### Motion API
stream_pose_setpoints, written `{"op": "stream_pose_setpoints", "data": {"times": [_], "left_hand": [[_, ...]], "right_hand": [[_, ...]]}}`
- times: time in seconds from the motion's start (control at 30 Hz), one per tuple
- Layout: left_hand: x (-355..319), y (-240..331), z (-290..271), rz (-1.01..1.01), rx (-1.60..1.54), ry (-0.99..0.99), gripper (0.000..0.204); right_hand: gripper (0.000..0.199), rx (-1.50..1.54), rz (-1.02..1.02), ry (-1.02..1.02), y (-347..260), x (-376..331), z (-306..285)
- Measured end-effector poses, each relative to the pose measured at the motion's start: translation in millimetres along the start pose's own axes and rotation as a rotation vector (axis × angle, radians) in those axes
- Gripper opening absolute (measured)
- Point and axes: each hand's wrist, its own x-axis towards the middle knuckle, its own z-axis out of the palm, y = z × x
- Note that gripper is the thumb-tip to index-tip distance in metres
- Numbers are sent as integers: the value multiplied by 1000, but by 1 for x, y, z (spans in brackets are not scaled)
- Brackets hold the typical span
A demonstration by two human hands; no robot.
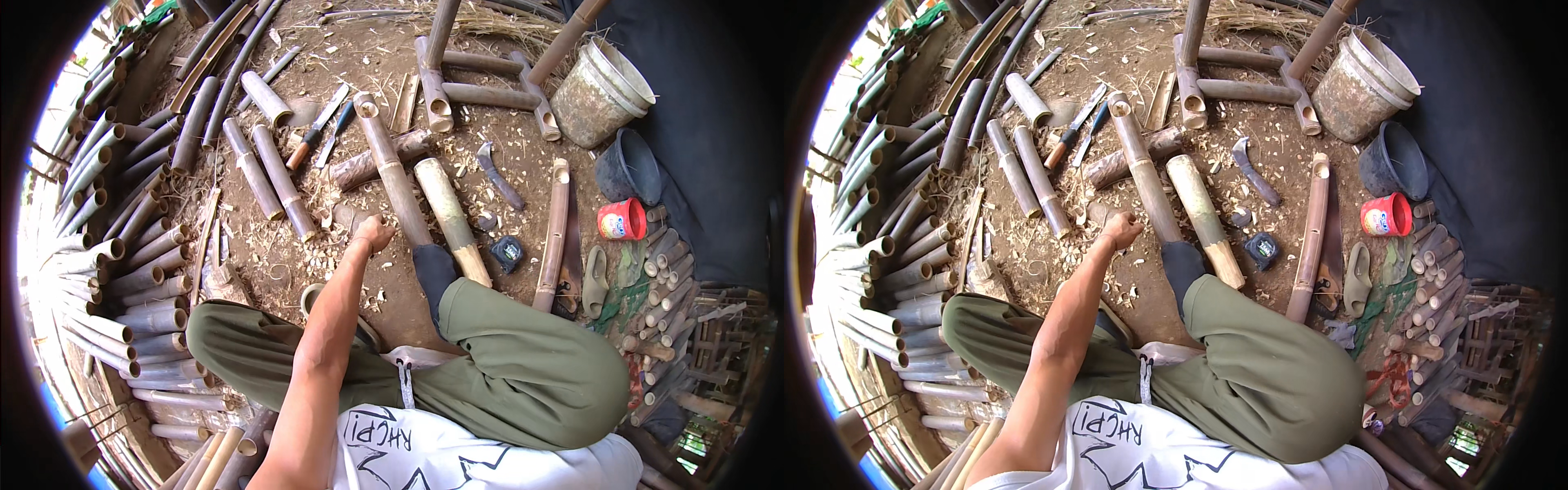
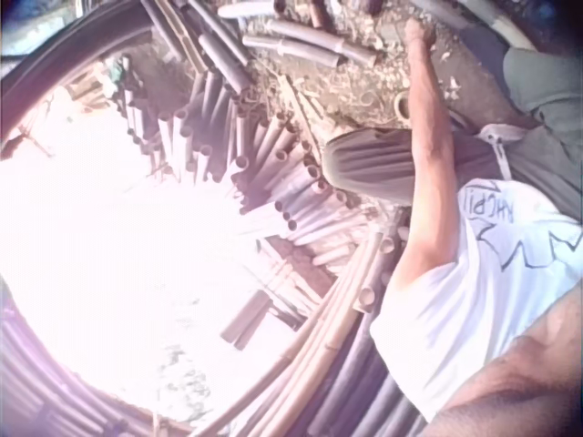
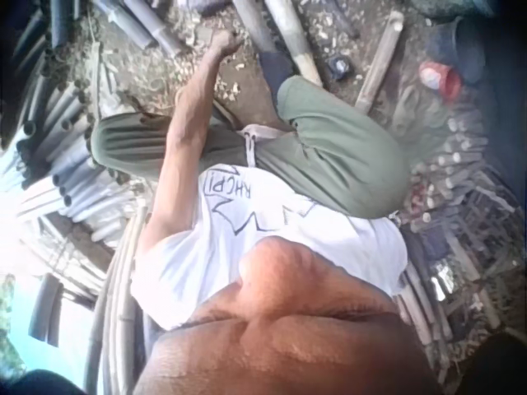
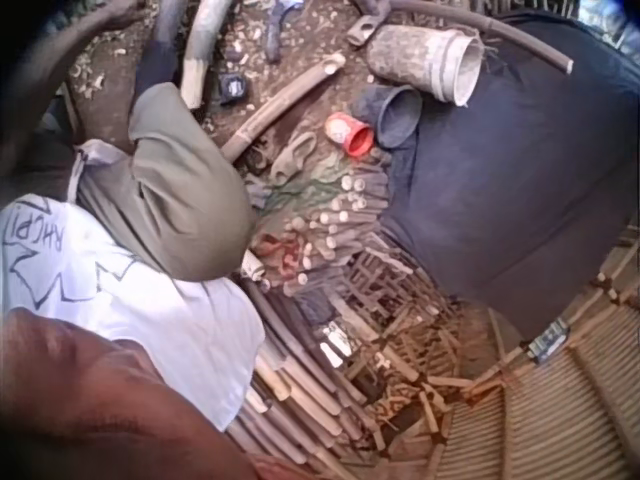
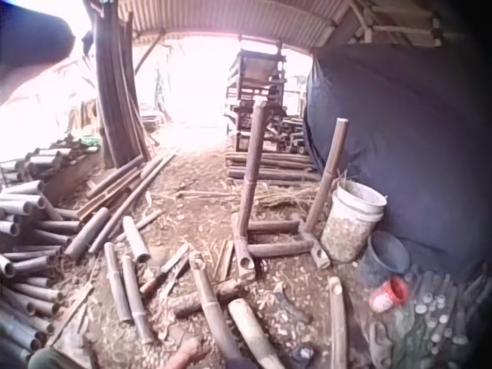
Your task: The person uses a machete and a chisel to carve and shape bamboo poles. They use a thick bamboo segment as a mallet to drive the chisel into a pole to create a hole, then fit a vertical bamboo support into the carved opening.
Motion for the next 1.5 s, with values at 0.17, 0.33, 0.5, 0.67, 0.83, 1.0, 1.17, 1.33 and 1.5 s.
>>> {"op": "stream_pose_setpoints", "data": {"times": [0.17,0.33,0.5,0.67,0.83,1.0,1.17,1.33,1.5], "left_hand": [[22,7,-48,-104,-67,272,33],[91,-12,-119,-86,-50,643,29],[181,-47,-162,-127,142,444,38],[237,-42,-142,-111,329,311,38],[253,-65,-158,-169,419,278,26],[242,-68,-196,-177,97,497,39],[153,-23,-245,25,-657,735,19],[90,23,-246,141,-1106,800,23],[76,63,-216,198,-1140,514,23]], "right_hand": [[80,-38,-68,-5,-19,4,-21],[81,-194,-86,201,-83,14,-109],[104,-191,61,226,-123,80,-135],[92,-69,185,201,-134,104,-109],[96,35,162,98,-156,108,-135],[103,373,-49,14,-152,96,-181],[103,339,14,-124,-161,67,-216],[96,333,28,-354,-139,61,-214],[87,859,112,-481,-118,83,-185]]}}
